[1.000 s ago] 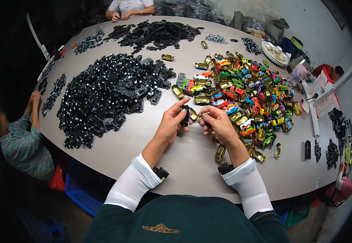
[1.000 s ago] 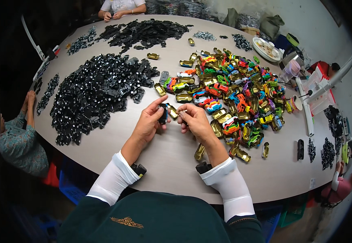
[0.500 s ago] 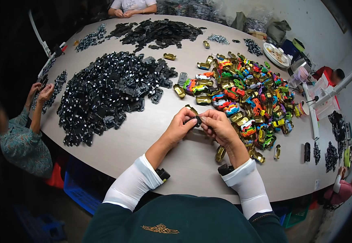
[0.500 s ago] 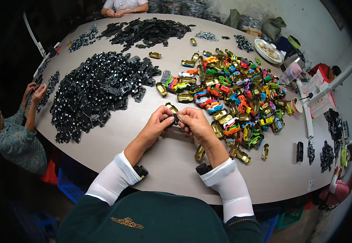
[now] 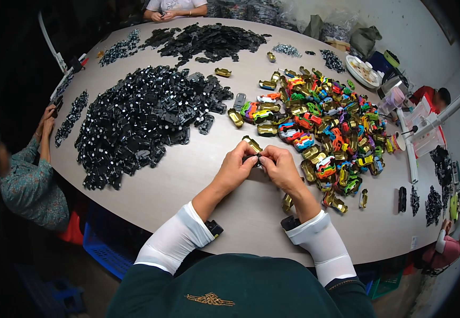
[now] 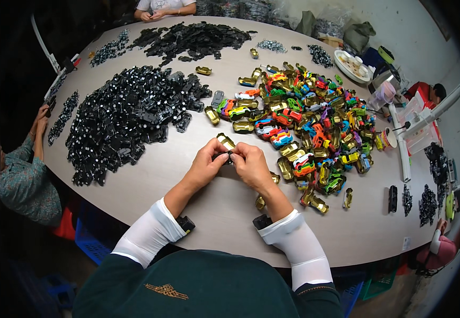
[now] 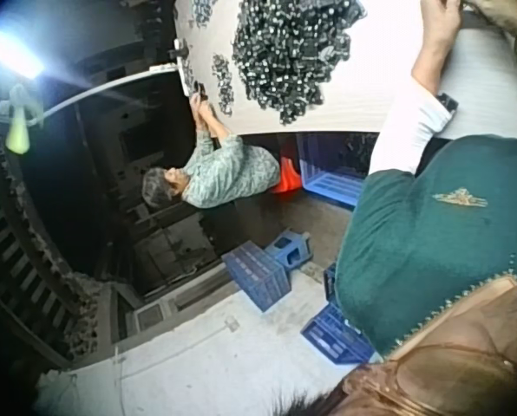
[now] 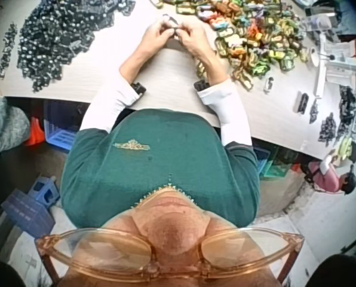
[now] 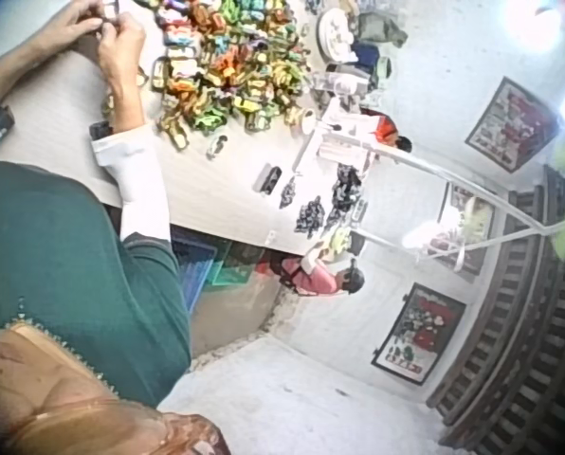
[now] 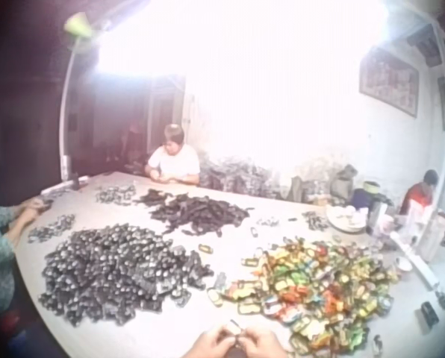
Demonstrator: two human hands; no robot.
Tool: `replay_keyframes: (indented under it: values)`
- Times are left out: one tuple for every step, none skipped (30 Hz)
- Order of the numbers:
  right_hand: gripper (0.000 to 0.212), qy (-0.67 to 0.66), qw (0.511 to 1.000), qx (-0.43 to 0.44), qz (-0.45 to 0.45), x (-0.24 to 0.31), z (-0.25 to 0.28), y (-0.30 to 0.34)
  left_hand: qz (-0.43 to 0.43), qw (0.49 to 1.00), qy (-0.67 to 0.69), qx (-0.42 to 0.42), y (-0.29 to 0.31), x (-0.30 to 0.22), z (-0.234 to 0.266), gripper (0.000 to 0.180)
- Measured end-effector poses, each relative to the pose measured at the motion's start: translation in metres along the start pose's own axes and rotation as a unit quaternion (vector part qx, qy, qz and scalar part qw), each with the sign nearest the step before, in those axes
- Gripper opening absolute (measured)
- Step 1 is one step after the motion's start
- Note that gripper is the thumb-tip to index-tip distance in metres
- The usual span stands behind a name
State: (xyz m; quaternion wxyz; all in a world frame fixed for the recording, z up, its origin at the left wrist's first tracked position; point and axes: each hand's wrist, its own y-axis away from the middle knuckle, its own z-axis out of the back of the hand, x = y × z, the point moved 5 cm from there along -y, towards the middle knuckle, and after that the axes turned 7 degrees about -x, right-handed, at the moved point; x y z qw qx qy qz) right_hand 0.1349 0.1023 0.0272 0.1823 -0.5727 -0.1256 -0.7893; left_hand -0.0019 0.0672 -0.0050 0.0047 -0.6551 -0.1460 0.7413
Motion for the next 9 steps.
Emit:
replay_keyframes:
  values:
    - [0.01,-0.065,0.997,0.015,-0.042,0.0021,0.002,0.0003,-0.006,1.0,-0.004,-0.012,0.0001,0.0001,0.0008,0.015]
    - [0.01,-0.127,0.988,0.029,-0.084,0.0048,0.0035,0.0002,0.001,1.0,0.018,-0.02,-0.0007,-0.0009,0.0013,0.016]
    - [0.011,-0.157,0.982,0.036,-0.102,0.0008,0.0071,-0.0012,0.009,0.999,0.041,-0.03,-0.0017,-0.0032,0.0023,0.018]
    - [0.011,-0.156,0.982,0.03,-0.106,-0.0011,0.0054,-0.0013,0.016,0.997,0.063,-0.039,-0.0026,-0.0039,0.004,0.019]
    - [0.011,-0.153,0.982,0.024,-0.111,-0.0027,0.0042,0.0,0.0,0.998,0.058,-0.023,-0.0041,-0.0016,0.0037,0.024]
    - [0.012,-0.151,0.982,0.018,-0.116,-0.0036,0.0034,0.0008,-0.001,0.999,0.037,-0.014,-0.0041,0.0015,0.0036,0.024]
    - [0.015,-0.143,0.981,0.033,-0.124,-0.0026,0.0017,0.0019,-0.002,1.0,0.015,-0.005,-0.0038,0.0042,0.0034,0.024]
    - [0.015,-0.142,0.981,0.036,-0.124,-0.0029,0.0018,0.0019,-0.003,1.0,-0.007,0.004,-0.0035,0.0028,0.0029,0.024]
    - [0.016,-0.142,0.981,0.04,-0.125,-0.0033,0.0024,0.0013,0.003,0.999,-0.038,0.007,-0.0027,0.0008,0.0033,0.027]
